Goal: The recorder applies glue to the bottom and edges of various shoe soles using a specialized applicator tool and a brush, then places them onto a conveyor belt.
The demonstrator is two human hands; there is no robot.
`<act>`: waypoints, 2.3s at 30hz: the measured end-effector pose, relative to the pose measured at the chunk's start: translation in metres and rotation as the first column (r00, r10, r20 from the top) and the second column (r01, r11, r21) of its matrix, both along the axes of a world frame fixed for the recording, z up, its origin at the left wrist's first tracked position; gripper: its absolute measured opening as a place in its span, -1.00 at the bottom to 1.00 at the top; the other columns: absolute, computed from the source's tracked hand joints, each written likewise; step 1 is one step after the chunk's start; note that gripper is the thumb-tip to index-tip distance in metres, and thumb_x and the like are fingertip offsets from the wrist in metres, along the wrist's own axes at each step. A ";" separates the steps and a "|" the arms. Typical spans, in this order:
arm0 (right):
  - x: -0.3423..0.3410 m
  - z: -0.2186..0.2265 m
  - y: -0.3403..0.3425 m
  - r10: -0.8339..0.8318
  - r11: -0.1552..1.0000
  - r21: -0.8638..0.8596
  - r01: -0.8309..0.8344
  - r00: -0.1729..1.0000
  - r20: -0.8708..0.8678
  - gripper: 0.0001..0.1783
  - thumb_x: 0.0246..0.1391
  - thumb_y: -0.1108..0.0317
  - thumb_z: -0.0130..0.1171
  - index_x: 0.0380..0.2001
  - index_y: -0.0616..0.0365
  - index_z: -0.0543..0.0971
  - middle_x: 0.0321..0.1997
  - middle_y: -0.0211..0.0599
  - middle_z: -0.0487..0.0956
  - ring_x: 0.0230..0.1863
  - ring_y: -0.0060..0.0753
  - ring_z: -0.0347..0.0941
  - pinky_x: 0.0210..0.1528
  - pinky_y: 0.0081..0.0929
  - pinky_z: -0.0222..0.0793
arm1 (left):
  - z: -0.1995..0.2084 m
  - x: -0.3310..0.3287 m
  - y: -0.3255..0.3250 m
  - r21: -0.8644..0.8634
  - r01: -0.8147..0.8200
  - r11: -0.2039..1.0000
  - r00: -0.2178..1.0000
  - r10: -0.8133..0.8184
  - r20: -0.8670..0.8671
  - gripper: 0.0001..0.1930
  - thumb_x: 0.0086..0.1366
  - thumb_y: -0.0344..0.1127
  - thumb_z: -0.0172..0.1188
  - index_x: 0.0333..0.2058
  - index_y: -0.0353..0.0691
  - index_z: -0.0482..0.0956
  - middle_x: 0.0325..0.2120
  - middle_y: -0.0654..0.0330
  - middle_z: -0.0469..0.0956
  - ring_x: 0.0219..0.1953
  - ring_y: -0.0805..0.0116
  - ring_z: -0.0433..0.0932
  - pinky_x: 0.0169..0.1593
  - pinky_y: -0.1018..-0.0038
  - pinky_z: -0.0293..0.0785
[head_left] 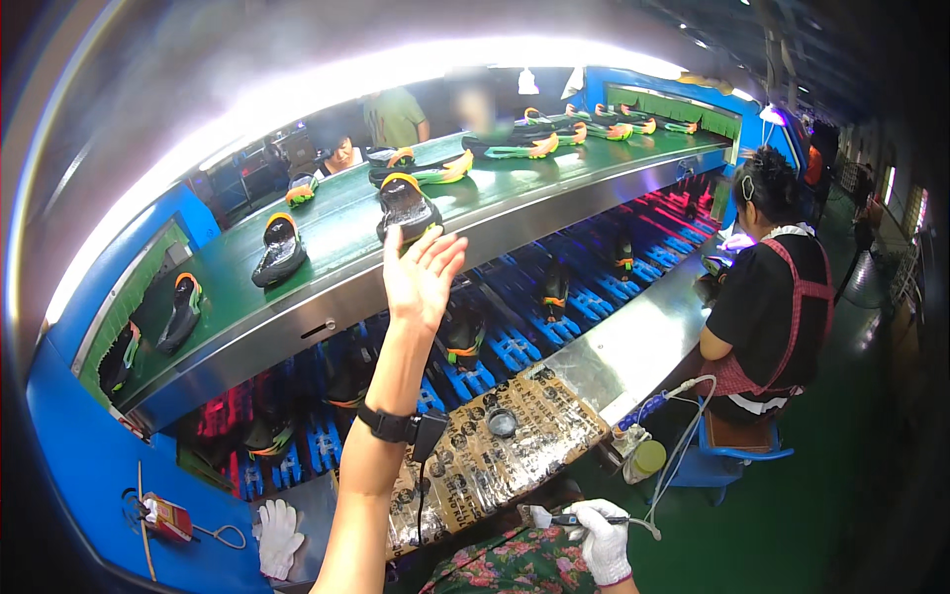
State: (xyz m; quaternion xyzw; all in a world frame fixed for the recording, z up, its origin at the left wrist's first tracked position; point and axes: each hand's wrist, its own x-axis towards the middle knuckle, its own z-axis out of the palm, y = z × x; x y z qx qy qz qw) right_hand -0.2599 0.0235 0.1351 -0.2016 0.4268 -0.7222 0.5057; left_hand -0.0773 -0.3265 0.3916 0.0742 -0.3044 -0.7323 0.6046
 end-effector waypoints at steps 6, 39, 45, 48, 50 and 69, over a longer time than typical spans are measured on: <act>0.010 0.001 -0.001 0.059 0.997 0.056 -0.059 0.998 0.005 -0.87 0.13 0.46 0.25 -0.32 0.32 0.68 -0.37 -0.14 0.71 -0.44 -0.38 0.65 -0.49 -0.52 0.57 | 0.015 0.034 0.009 -0.805 -0.561 0.195 -0.049 0.962 0.267 -0.70 0.17 -0.23 0.52 -0.41 -0.20 0.53 -0.53 0.38 0.37 -0.48 0.61 0.31 -0.36 0.60 0.29; -0.043 -0.026 -0.027 0.064 0.994 0.091 -0.059 0.996 -0.058 -0.87 0.18 0.50 0.20 -0.29 0.27 0.71 -0.36 -0.39 0.66 -0.47 -0.60 0.48 -0.41 -0.61 0.36 | 0.063 -0.131 -0.176 -0.757 0.166 0.632 -0.590 0.679 0.437 0.14 0.13 0.13 0.39 0.50 -0.29 -0.06 0.48 -0.43 -0.25 0.52 -0.31 -0.07 0.51 0.10 0.03; -0.047 -0.039 -0.043 0.111 0.991 0.078 -0.104 0.990 -0.082 -0.89 0.22 0.48 0.24 -0.26 0.24 0.73 -0.39 -0.41 0.67 -0.47 -0.61 0.48 -0.42 -0.60 0.37 | 0.107 -0.116 -0.223 -0.617 0.068 0.784 -0.715 0.469 0.518 0.23 0.02 0.09 0.51 0.52 -0.13 -0.07 0.48 -0.41 -0.16 0.31 -0.17 0.43 0.13 0.19 0.60; -0.048 -0.041 -0.045 0.128 0.987 0.104 -0.123 0.991 -0.048 -0.89 0.20 0.47 0.26 -0.26 0.20 0.73 -0.39 -0.42 0.67 -0.44 -0.61 0.50 -0.38 -0.59 0.42 | 0.113 -0.119 -0.237 -0.515 0.015 0.857 -0.658 0.397 0.640 0.25 0.01 0.07 0.53 0.52 -0.10 -0.12 0.43 -0.39 0.03 -0.29 0.04 0.72 -0.35 0.26 0.71; -0.048 -0.048 -0.046 0.176 0.977 0.113 -0.181 0.983 0.050 -0.89 0.20 0.47 0.26 -0.26 0.19 0.73 -0.37 -0.43 0.67 -0.42 -0.59 0.51 -0.33 -0.59 0.46 | 0.117 -0.086 -0.258 -0.467 -0.038 0.883 -0.628 0.342 0.699 0.28 0.00 0.03 0.56 0.52 -0.14 -0.17 0.41 -0.34 0.11 -0.39 0.12 0.73 -0.51 0.28 0.66; -0.080 -0.046 -0.030 0.069 0.994 0.089 -0.062 0.994 -0.081 -0.88 0.21 0.49 0.23 -0.28 0.25 0.73 -0.38 -0.36 0.67 -0.43 -0.59 0.52 -0.39 -0.57 0.42 | 0.066 -0.184 -0.232 -0.862 0.085 0.501 -0.592 0.721 0.360 -0.57 0.24 -0.15 0.31 0.11 0.11 0.56 0.15 0.02 0.54 0.18 -0.09 0.50 0.12 -0.03 0.52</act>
